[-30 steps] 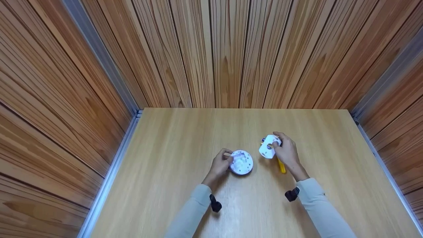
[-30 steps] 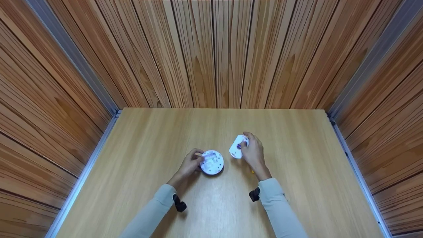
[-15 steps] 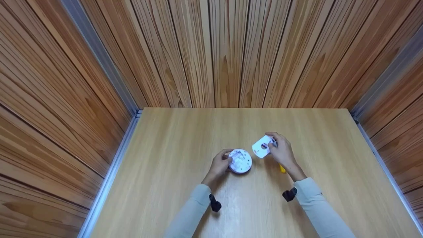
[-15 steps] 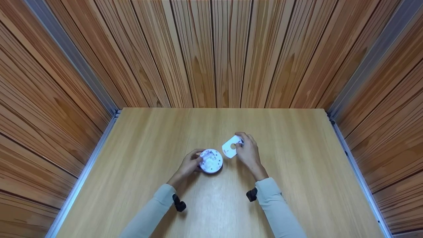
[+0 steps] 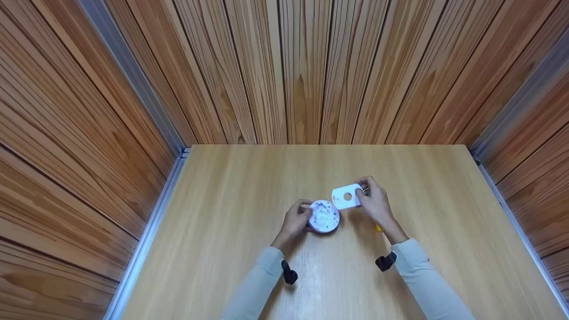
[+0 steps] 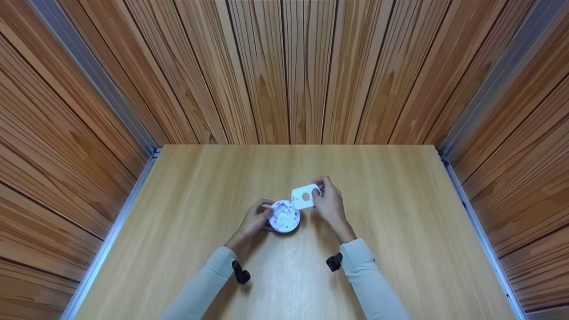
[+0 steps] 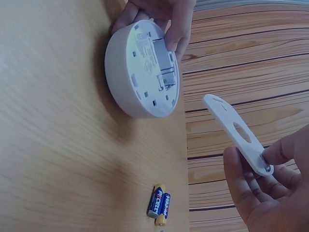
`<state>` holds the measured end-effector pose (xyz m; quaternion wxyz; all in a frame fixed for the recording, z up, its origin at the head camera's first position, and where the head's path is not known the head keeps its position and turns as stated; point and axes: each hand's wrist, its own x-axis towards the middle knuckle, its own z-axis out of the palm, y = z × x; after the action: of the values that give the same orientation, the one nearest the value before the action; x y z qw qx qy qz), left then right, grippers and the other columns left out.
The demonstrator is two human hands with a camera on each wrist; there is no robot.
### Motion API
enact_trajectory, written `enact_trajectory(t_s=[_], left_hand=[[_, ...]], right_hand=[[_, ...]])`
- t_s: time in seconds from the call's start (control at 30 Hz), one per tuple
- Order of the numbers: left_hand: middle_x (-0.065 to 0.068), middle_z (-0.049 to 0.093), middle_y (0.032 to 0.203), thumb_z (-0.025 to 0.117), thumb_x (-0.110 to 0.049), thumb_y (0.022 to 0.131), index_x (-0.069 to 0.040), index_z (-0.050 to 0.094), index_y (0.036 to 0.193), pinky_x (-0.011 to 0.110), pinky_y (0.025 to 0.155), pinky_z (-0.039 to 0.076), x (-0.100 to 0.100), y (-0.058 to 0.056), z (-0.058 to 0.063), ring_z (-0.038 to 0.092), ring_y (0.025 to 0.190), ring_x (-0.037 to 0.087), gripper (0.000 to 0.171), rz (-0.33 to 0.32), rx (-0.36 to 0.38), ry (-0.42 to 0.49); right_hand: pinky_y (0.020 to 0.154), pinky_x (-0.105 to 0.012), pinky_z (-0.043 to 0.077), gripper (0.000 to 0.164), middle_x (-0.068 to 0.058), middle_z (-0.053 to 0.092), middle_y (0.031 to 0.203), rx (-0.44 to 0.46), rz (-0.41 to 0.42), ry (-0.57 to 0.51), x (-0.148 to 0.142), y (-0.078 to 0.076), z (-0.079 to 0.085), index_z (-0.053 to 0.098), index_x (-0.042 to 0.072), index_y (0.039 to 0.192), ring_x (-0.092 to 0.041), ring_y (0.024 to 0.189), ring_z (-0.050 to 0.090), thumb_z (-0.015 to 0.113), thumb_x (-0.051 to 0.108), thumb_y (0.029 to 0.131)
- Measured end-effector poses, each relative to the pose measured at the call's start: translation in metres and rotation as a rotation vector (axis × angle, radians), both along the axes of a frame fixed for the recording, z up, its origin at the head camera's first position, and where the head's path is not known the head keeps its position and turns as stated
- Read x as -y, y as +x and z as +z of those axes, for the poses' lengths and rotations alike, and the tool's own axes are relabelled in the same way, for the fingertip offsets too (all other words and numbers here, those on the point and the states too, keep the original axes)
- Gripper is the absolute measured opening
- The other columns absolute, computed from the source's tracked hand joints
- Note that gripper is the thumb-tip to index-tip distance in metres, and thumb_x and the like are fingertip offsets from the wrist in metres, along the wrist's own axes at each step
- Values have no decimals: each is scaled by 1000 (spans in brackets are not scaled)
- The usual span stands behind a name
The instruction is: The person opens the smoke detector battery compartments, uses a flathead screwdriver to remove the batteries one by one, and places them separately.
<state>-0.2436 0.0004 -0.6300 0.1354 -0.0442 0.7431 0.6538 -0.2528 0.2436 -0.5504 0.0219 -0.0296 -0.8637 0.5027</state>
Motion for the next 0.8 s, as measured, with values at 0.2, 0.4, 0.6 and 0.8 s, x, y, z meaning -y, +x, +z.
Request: enact_trajectory(t_s=[0.2, 0.4, 0.6, 0.8], left_hand=[[12, 67, 115, 54, -16, 109, -14, 62, 133, 38, 67, 65, 1, 0, -1, 71, 86, 21, 25, -9, 12, 8], [14, 66, 117, 53, -14, 108, -17, 64, 141, 39, 64, 66, 1, 0, -6, 72, 85, 24, 34, -14, 32, 22], [12, 64, 112, 53, -18, 110, -19, 66, 137, 37, 64, 65, 0, -1, -5, 71, 83, 23, 30, 0, 39, 16], [11, 65, 111, 53, -18, 110, -20, 66, 136, 36, 63, 65, 0, -2, -6, 71, 81, 22, 29, 12, 49, 4]], right_hand=[[77, -23, 56, 26, -19, 61, 121, 19, -14, -56, 7, 3, -5, 56, 1, 132, -28, 107, 59, 54, 5, 107], [87, -23, 47, 27, -22, 66, 118, -35, -9, -38, 14, 6, -15, 65, -1, 130, -32, 111, 62, 57, 1, 104], [87, -23, 48, 26, -24, 66, 134, -29, 11, -37, 20, 8, -20, 71, 1, 126, -33, 115, 63, 58, 1, 103], [71, -20, 48, 20, -16, 67, 104, -45, 22, -49, 27, 9, -25, 71, -2, 118, -21, 93, 60, 63, -1, 100]])
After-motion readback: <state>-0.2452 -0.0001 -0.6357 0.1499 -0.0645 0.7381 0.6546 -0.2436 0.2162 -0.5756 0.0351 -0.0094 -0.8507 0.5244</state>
